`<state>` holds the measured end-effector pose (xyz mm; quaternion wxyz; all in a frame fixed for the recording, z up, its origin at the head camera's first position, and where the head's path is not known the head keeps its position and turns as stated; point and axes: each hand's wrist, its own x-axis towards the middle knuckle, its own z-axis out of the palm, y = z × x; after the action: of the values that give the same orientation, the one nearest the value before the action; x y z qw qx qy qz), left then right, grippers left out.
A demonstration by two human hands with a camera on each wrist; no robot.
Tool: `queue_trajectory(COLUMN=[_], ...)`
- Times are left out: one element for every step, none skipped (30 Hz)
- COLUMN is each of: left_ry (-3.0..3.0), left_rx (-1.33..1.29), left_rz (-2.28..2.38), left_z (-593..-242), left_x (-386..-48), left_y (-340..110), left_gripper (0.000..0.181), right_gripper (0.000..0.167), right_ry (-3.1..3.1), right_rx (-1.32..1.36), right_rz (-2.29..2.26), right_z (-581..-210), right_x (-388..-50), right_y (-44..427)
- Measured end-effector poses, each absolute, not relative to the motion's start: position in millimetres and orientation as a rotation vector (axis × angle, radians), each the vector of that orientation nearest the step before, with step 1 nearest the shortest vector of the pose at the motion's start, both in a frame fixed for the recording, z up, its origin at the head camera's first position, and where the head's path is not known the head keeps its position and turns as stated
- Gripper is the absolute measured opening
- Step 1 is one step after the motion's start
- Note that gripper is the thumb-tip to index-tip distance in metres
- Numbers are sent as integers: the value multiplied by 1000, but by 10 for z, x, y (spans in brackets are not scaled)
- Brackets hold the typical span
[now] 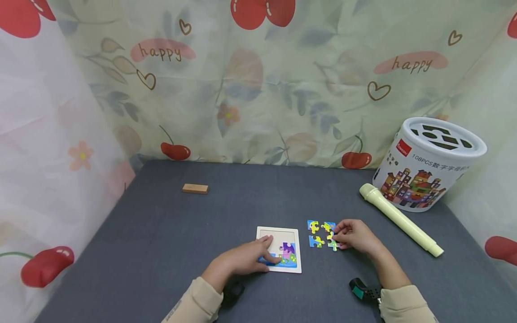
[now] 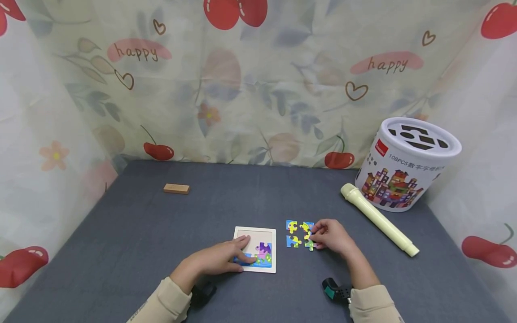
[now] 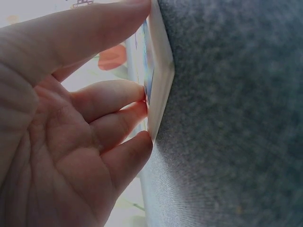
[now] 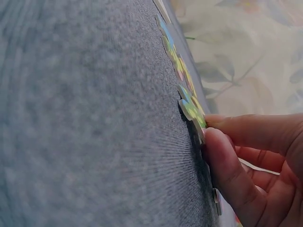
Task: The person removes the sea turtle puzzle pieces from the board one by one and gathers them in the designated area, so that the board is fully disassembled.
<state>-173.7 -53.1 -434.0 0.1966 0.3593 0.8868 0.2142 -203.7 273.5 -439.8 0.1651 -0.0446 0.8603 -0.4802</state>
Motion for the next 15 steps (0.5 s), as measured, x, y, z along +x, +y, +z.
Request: queue_trajectory(left_ry=[2483,2481,2481,2480,2479,2479,2477,2473,2472,2470,2470,2469,2468,2468,2470], left_rx=[1008,1009,1010,1011,1010,1010,1005,1000,997,993,990,991,988,988,988], left_rz=[602,603,603,602,602,601,603,606,607,611,611,613,615,613,610], left_z=[-4338,-4336,-4332,-4331,-4327,-4326,-4322,-4321,-4321,-4324,-4324,-4329,-4329,-4335,-4338], left_x=[-1736,-1735,-1734,-1733,-1731,-1730,-1728,-1728,-1728,-1728,-1729,-1730,-1730,-1731,-1732], left_y=[-533,-534,-536,-538,-540,-541,-543,-543,-544,-544,-545,-545,-546,-546,-546], left_gripper=[35,35,35,35,35,35,35,35,35,35,35,35,35,35,35], right_gripper=[23,22,22,21,20,20,19,19,18,18,18,18,18,19,19], right_ry=[2456,2459,2462,2465,2469,2474,2476,2479,2481,2482,2482,2480,2478,2475,2472], right_rx=[-123,-122,-120,-120,-117,-112,-110,-115,-118,-121,-123,-127,-133,-138,-135], right_rz=[-1367,-1367,-1364,-1361,-1358,-1354,-1351,-1346,-1344,-1344,-1345,-1345,-1346,-1348,-1350], right_z=[-4400,-4401,-4401,-4400,-4401,-4402,-4402,-4401,-4400,-4400,-4400,-4401,-4400,-4400,-4401], right_x=[-2036,-2034,-2032,-2029,-2027,-2024,-2022,-2019,-2017,-2015,-2014,-2013,-2012,-2012,-2012], right_y=[2733,2731,2730,2729,2728,2726,2724,2722,2719,2716,2713,2711,2710,2710,2709])
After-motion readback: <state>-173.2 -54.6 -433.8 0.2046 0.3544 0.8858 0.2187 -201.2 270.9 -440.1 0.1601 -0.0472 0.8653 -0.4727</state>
